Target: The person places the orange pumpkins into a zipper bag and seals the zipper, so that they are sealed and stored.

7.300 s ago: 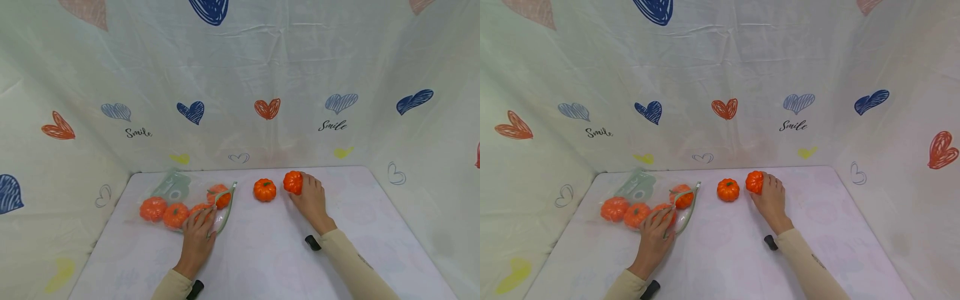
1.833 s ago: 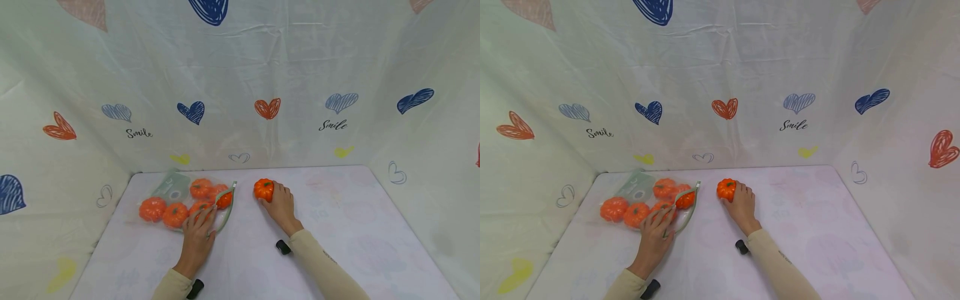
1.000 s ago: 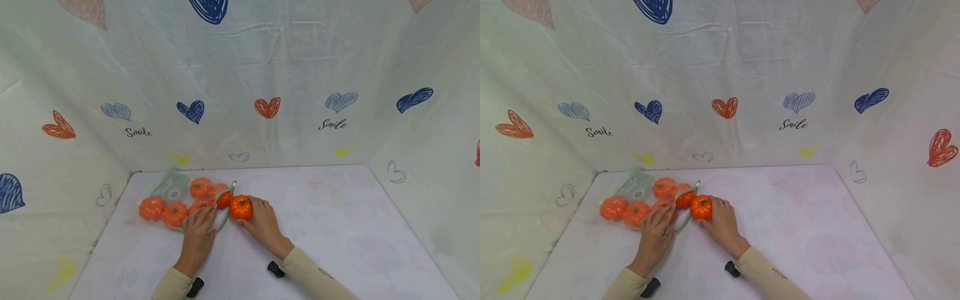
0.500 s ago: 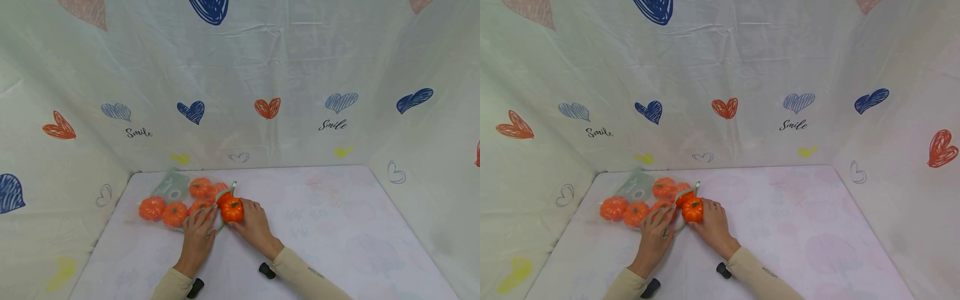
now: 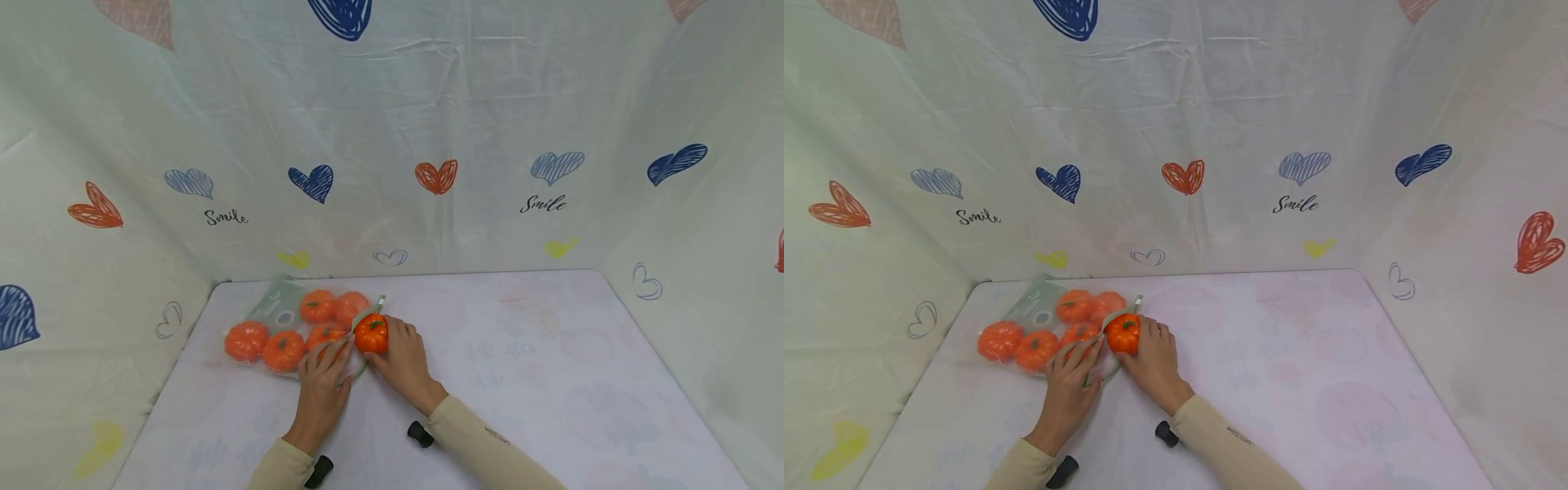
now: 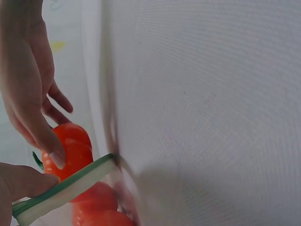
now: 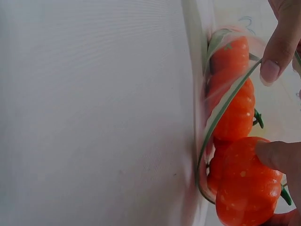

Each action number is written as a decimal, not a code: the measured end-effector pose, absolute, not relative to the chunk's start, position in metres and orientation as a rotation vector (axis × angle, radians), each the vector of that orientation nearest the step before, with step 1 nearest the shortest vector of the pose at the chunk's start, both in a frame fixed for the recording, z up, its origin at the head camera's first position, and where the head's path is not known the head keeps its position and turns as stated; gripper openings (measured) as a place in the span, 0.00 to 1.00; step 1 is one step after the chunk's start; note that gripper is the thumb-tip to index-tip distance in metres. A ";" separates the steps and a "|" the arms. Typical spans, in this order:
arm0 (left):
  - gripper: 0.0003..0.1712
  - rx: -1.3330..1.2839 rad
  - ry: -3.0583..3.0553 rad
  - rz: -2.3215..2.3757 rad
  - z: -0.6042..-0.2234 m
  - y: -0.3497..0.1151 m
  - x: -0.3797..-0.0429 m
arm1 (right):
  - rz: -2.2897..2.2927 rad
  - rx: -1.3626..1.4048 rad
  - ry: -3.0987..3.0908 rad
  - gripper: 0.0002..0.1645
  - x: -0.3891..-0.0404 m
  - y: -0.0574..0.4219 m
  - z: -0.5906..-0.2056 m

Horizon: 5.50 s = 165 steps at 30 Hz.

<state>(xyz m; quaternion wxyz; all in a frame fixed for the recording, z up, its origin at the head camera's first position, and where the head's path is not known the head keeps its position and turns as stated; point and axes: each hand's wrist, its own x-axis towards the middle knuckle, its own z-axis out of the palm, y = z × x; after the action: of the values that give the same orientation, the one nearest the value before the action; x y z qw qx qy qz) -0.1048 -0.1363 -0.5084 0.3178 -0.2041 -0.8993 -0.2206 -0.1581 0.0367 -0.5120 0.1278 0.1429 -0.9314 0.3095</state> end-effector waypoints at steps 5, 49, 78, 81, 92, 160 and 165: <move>0.51 -0.542 -2.357 -0.588 -0.509 -0.136 -0.106 | 0.904 0.374 -2.701 0.47 -0.161 0.030 -0.513; 0.50 -0.545 -2.355 -0.573 -0.508 -0.137 -0.106 | 0.999 0.487 -2.724 0.45 -0.173 0.010 -0.516; 0.47 -0.564 -2.340 -0.591 -0.508 -0.138 -0.109 | 0.878 0.419 -2.808 0.39 -0.171 0.015 -0.516; 0.47 -0.564 -2.338 -0.594 -0.507 -0.137 -0.110 | 0.886 0.432 -2.811 0.40 -0.171 0.014 -0.516; 0.46 -0.576 -2.322 -0.616 -0.507 -0.137 -0.111 | 0.845 0.492 -2.798 0.35 -0.169 0.006 -0.514; 0.44 -0.594 -2.327 -0.629 -0.505 -0.140 -0.106 | 1.036 0.277 -2.837 0.32 -0.181 -0.001 -0.524; 0.45 -0.587 -2.334 -0.610 -0.504 -0.140 -0.105 | 1.059 0.279 -2.803 0.34 -0.180 -0.001 -0.526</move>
<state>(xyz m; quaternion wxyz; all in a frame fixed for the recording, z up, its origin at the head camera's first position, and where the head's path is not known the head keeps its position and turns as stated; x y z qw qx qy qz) -0.1052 -0.1403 -0.5044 0.3233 -0.2237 -0.8896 -0.2324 -0.1800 -0.0015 -0.5256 0.0658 0.0927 -0.9294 0.3512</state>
